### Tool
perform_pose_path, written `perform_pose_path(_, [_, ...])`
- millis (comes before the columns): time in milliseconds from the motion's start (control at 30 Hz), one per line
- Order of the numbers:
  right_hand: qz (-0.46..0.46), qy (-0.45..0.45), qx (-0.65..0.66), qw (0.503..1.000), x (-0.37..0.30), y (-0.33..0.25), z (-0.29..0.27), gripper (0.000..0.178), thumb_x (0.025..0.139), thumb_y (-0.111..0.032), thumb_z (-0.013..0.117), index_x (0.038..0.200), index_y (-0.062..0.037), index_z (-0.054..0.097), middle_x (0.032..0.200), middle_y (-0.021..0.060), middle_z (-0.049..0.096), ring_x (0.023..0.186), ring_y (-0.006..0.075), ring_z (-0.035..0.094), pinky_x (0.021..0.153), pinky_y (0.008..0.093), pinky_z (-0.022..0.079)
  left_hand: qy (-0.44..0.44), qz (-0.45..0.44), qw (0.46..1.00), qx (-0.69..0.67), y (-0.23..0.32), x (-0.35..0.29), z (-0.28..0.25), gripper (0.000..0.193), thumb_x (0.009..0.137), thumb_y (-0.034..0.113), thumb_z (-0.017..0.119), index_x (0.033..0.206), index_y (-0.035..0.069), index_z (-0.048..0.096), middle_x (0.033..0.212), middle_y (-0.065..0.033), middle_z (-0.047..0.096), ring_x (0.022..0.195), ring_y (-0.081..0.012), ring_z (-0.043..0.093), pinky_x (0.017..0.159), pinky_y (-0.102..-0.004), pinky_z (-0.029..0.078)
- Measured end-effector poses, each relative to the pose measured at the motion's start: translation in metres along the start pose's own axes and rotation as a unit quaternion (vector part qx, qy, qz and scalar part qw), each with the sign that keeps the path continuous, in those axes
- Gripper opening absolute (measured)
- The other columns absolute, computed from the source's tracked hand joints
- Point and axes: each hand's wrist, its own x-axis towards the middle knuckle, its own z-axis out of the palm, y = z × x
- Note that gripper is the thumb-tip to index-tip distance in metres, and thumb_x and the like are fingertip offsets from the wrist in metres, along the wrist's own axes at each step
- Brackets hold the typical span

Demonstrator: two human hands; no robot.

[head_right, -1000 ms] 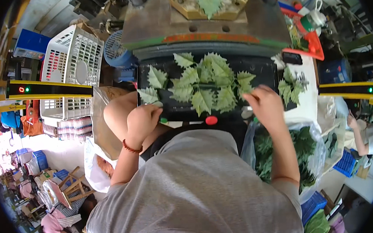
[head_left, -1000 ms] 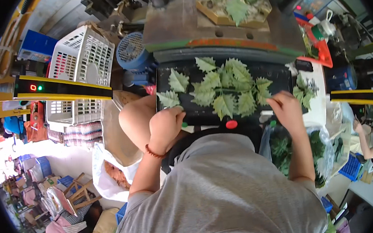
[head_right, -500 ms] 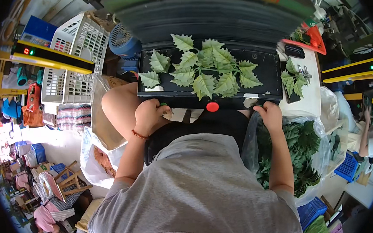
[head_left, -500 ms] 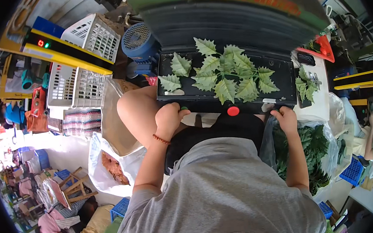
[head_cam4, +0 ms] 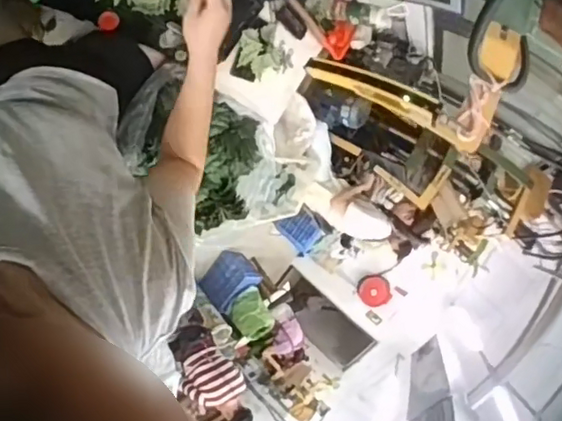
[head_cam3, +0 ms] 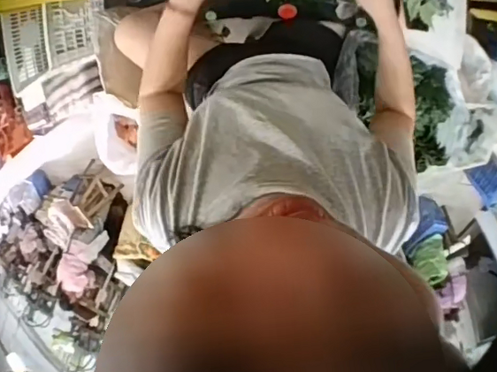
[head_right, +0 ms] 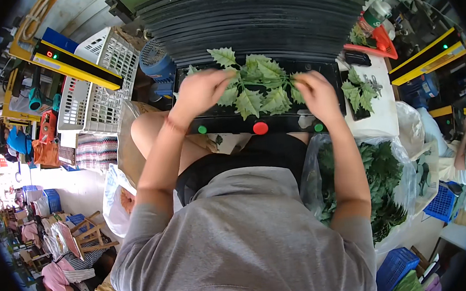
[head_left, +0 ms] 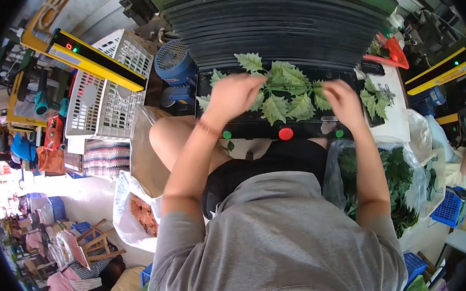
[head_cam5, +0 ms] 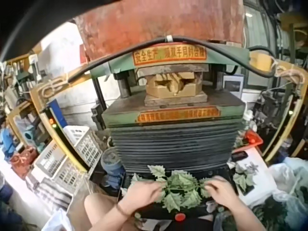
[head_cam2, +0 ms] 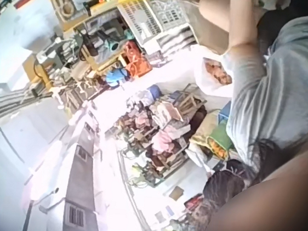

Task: Operating a mechanical press to shape or cut artificial leaves.

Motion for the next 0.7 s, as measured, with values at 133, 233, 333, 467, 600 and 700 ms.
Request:
perform_pose_path(133, [0.032,-0.083,0.017,0.996,0.039,0.028,0.024,0.018,0.081,-0.005,0.063,0.099,-0.0007,0.065,0.08,0.004,0.058,0.06,0.0161,0.05,0.059,0.025,0.042,-0.092,0.092,0.989,0.071,-0.034,0.053,0.034,0.021,0.082,0.022,0.06,0.098,0.013,0.069,0.085,-0.0034,0.067,0.069,-0.0255,0.062,0.059,-0.0337,0.047])
perform_pose_path(233, [0.086,-0.146,0.037,0.985,0.042,0.041,0.028,0.017,0.082,-0.003,0.063,0.098,0.0003,0.065,0.082,0.0023,0.056,0.061,0.0118,0.048,0.057,0.0233,0.04,-0.151,0.136,0.978,0.052,-0.042,0.061,0.045,0.022,0.082,0.026,0.062,0.098,0.013,0.069,0.085,-0.0039,0.066,0.07,-0.0252,0.062,0.061,-0.0336,0.047])
perform_pose_path(333, [0.051,-0.131,0.021,0.99,0.05,0.021,0.013,0.014,0.082,-0.003,0.064,0.095,0.0009,0.066,0.081,0.0016,0.055,0.059,0.0102,0.047,0.056,0.0221,0.039,-0.133,0.108,0.985,0.033,-0.033,0.059,0.026,0.024,0.081,0.028,0.063,0.098,0.012,0.069,0.085,-0.0037,0.066,0.07,-0.0251,0.062,0.061,-0.0331,0.047])
perform_pose_path(467, [-0.001,-0.091,0.013,0.996,0.049,-0.001,0.0,0.014,0.082,-0.003,0.064,0.095,0.0019,0.066,0.083,0.0027,0.056,0.06,0.0116,0.047,0.056,0.0226,0.04,-0.067,0.048,0.997,-0.005,-0.016,0.06,-0.007,0.024,0.078,0.029,0.065,0.092,0.011,0.07,0.081,-0.0058,0.066,0.071,-0.0271,0.061,0.061,-0.0346,0.048])
perform_pose_path(600, [-0.047,-0.072,-0.01,0.996,0.038,-0.003,0.005,0.015,0.082,-0.002,0.063,0.096,0.0022,0.065,0.083,0.0038,0.055,0.06,0.0127,0.047,0.057,0.0232,0.04,-0.056,-0.088,0.99,-0.093,0.011,0.03,-0.001,0.022,0.078,0.028,0.065,0.09,0.01,0.071,0.078,-0.0059,0.067,0.068,-0.0267,0.062,0.058,-0.0342,0.047])
perform_pose_path(700, [-0.094,-0.061,-0.048,0.992,0.02,0.033,0.037,0.018,0.081,-0.004,0.064,0.099,0.0021,0.064,0.084,0.0045,0.055,0.061,0.0141,0.048,0.058,0.0238,0.041,-0.036,-0.132,0.987,-0.089,0.008,-0.004,0.053,0.024,0.078,0.029,0.066,0.091,0.009,0.071,0.077,-0.0069,0.067,0.066,-0.0269,0.062,0.056,-0.0339,0.047])
